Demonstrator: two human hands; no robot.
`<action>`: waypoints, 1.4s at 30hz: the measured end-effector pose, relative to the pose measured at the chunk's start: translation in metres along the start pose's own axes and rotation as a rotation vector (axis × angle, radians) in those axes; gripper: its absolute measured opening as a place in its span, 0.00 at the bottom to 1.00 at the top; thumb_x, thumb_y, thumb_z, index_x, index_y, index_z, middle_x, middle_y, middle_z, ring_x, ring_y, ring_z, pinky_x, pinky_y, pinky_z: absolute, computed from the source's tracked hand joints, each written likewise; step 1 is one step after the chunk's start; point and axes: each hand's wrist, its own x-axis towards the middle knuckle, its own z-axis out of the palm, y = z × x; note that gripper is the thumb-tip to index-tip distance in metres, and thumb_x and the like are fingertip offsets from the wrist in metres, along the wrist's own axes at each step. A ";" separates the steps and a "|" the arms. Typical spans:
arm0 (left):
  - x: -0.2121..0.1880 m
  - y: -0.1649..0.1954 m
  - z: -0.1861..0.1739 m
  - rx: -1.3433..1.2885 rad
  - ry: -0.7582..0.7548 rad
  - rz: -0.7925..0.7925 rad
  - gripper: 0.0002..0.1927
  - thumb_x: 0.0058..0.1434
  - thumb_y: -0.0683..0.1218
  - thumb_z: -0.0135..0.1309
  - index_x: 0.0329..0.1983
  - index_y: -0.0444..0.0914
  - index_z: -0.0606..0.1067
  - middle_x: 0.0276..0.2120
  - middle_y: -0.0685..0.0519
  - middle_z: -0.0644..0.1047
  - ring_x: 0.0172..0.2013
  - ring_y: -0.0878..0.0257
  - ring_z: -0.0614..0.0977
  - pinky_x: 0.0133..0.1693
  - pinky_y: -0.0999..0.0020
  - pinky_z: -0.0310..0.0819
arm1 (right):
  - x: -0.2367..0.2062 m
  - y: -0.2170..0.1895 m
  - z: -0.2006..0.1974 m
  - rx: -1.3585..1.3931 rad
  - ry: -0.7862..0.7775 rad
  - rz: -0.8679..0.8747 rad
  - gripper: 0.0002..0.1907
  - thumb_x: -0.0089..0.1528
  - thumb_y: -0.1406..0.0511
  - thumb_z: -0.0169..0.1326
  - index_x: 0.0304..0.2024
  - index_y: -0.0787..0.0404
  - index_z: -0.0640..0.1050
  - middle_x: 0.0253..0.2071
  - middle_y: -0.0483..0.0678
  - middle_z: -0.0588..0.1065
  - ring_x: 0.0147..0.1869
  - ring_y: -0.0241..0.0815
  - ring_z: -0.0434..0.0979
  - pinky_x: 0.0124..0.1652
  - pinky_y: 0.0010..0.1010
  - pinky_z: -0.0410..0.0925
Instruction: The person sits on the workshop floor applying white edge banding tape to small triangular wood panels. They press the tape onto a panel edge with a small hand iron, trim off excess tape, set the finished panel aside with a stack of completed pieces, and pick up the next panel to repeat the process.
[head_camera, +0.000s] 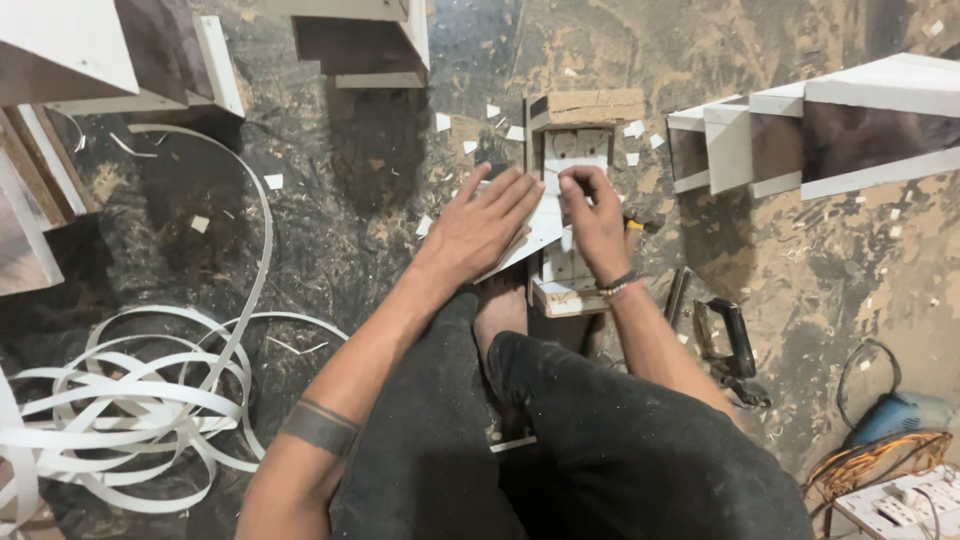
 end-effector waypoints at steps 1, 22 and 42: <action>0.001 0.001 0.003 -0.007 -0.071 0.028 0.29 0.74 0.56 0.44 0.74 0.39 0.62 0.70 0.47 0.66 0.72 0.55 0.63 0.73 0.49 0.46 | -0.007 0.000 0.001 0.026 0.000 -0.020 0.12 0.69 0.61 0.56 0.49 0.62 0.76 0.41 0.43 0.75 0.40 0.30 0.72 0.38 0.22 0.68; -0.076 -0.043 -0.008 0.223 -0.043 -0.133 0.33 0.74 0.62 0.38 0.79 0.52 0.54 0.77 0.59 0.57 0.75 0.58 0.57 0.72 0.41 0.43 | -0.009 0.012 0.001 0.178 -0.019 0.136 0.10 0.66 0.63 0.61 0.45 0.62 0.79 0.36 0.40 0.76 0.37 0.29 0.71 0.34 0.21 0.66; -0.052 0.006 -0.027 -0.374 0.194 -0.506 0.27 0.72 0.51 0.47 0.71 0.36 0.64 0.62 0.40 0.73 0.59 0.43 0.75 0.57 0.49 0.67 | -0.043 -0.063 0.008 -0.983 0.200 -0.360 0.10 0.61 0.60 0.62 0.33 0.60 0.80 0.36 0.50 0.79 0.39 0.46 0.79 0.39 0.38 0.69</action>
